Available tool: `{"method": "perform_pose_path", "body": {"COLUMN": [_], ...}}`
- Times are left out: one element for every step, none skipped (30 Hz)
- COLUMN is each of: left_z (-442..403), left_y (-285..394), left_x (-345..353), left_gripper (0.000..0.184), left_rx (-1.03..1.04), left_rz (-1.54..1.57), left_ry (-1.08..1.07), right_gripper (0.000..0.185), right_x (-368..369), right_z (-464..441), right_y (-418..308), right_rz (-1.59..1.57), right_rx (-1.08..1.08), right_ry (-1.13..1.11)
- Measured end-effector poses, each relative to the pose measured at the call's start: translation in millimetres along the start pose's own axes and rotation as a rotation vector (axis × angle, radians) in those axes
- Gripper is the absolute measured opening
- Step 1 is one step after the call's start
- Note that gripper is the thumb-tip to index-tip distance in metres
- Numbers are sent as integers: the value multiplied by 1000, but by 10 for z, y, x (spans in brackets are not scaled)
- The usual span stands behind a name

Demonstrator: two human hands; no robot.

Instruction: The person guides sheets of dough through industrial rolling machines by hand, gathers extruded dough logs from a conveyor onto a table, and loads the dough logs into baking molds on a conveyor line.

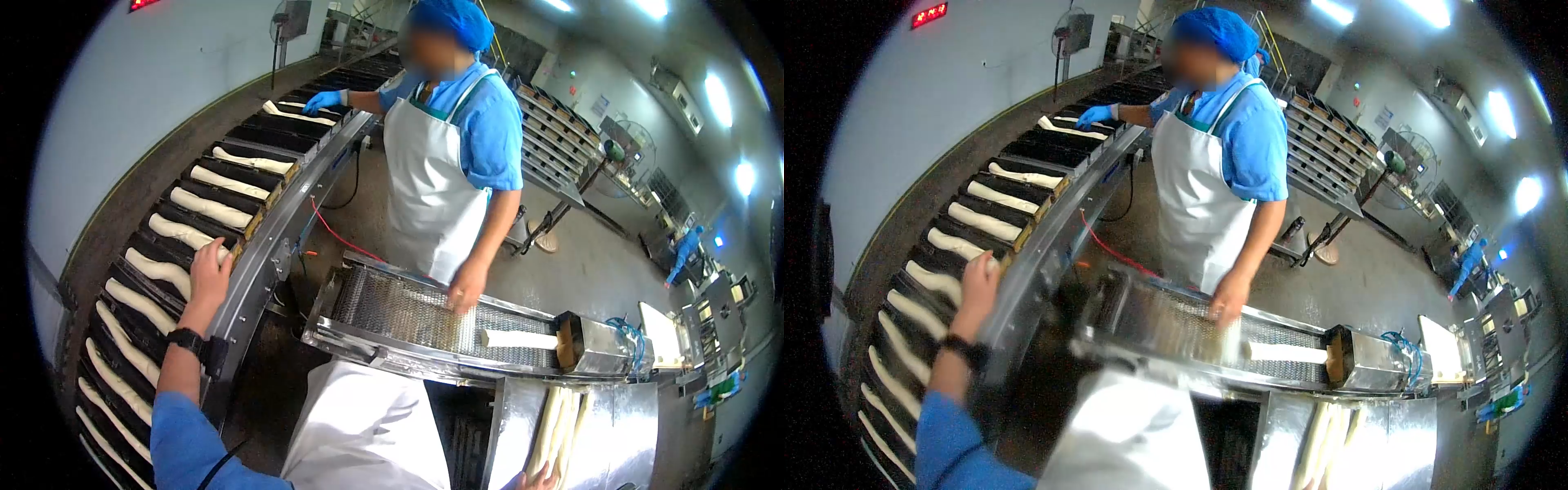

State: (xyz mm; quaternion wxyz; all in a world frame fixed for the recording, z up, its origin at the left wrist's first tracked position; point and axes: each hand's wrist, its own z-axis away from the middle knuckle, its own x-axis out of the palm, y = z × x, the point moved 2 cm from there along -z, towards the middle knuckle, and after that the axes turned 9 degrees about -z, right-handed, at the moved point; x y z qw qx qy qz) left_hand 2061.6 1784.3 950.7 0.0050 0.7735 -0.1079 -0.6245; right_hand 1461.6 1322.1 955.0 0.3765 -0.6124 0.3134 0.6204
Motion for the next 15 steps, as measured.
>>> {"method": "perform_pose_path", "body": {"left_z": [-125, -220, -335, -491, -582, -695, -775, -874, -944, -1036, -1116, -1193, -1282, -1377, -1443], "left_y": [87, 102, 61, 17, -36, -53, -91, -143, -282, -300, -300, -326, -381, -429, -478], "left_x": [38, 115, 211, 349, 473, 574, 655, 732, 800, 827, 838, 865, 912, 948, 981], "left_gripper": [40, 41, 41, 41, 42, 42, 42, 42, 43, 43, 44, 45, 48, 48, 48], "left_rx": [8, 18, 20, 17, 10, 10, -7, -25, -27, -32, -56, -77, -89, -93, -117], "left_rz": [-17, -30, -24, -40, -58, -52, -69, -86, -80, -77, -93, -110, -97, -93, -108], "left_ry": [-2, -10, -16, -4, 1, 2, -4, -6, -32, -30, -48, -69, -102, -101, -133], "right_gripper": [57, 59, 59, 59, 60, 60, 60, 60, 60, 60, 63, 63, 64, 66, 66], "right_x": [-104, -144, -72, 9, 80, 209, 415, 433, 479, 504, 578, 611, 633, 527, 537], "right_z": [-39, -4, -52, -114, -135, -219, -247, -318, -340, -434, -477, -502, -539, -647, -682], "right_y": [-237, -381, -390, -412, -395, -356, -194, -272, -389, -485, -543, -617, -681, -919, -1014], "right_rz": [6, 18, 31, 33, 38, 35, 127, 129, 149, 168, 245, 247, 218, 186, 192], "right_rx": [117, 239, 271, 277, 280, 280, 177, 177, 226, 277, 223, 221, 264, 305, 301], "right_ry": [-70, -139, -200, -197, -218, -232, -190, -186, -241, -298, -268, -266, -353, -435, -433]}}
